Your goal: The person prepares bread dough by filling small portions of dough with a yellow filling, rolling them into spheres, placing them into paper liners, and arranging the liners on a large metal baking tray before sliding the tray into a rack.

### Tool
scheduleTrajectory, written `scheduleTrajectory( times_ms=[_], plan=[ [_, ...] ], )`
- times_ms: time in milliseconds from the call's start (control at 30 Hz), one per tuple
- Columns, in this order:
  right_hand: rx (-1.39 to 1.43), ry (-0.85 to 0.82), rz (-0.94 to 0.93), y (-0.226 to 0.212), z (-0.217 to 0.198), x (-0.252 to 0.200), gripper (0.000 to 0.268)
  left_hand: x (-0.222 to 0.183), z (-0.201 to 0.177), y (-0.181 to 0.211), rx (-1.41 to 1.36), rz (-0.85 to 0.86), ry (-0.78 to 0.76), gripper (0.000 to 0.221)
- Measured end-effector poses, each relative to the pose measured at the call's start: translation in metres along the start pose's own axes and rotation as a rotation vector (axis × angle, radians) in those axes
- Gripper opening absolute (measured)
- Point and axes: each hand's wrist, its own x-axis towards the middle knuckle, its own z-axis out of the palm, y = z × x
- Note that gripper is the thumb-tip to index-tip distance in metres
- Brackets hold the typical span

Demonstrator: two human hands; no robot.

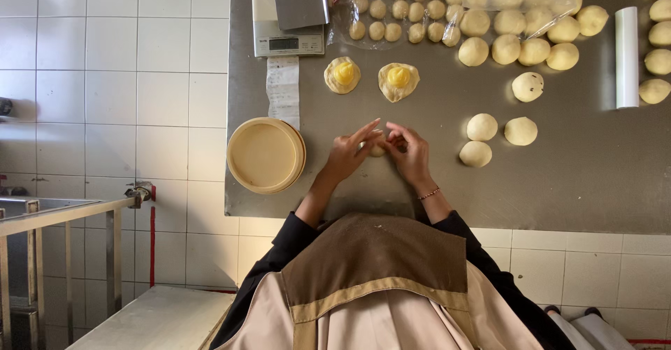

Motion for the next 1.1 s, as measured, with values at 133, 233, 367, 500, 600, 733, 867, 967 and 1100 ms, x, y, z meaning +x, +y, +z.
scheduleTrajectory(
  times_ms=[133,233,367,500,600,733,867,967,1100],
  plan=[
    [-0.144,0.089,-0.284,-0.023,-0.003,0.007,0.025,-0.001,0.008,0.004,0.028,0.080,0.160,0.043],
    [-0.053,0.060,-0.195,-0.021,0.002,0.010,0.010,0.004,0.010,0.006,0.006,0.116,0.255,0.044],
    [-0.089,0.030,-0.226,-0.018,0.001,0.019,0.008,0.009,0.014,0.007,-0.113,-0.020,0.286,0.043],
    [-0.070,-0.005,-0.186,-0.030,-0.001,0.030,0.012,0.017,0.022,-0.002,-0.251,0.114,0.119,0.046],
    [-0.110,-0.062,-0.223,-0.045,-0.001,0.038,0.015,0.022,0.022,-0.020,-0.352,-0.130,-0.050,0.049],
    [0.042,-0.063,-0.202,-0.067,-0.014,0.044,0.029,0.012,0.028,-0.051,-0.616,-0.276,-0.017,0.046],
    [-0.143,0.065,-0.347,-0.085,-0.039,0.042,0.030,-0.005,0.031,-0.053,-1.498,-0.526,0.237,0.041],
    [-0.114,-0.010,-0.442,-0.102,-0.028,0.033,0.042,-0.003,0.023,-0.029,-1.672,-0.645,0.281,0.043],
    [-0.105,-0.157,-0.457,-0.122,-0.011,0.020,0.088,0.003,0.009,0.004,-1.782,-0.612,0.152,0.058]
  ],
)
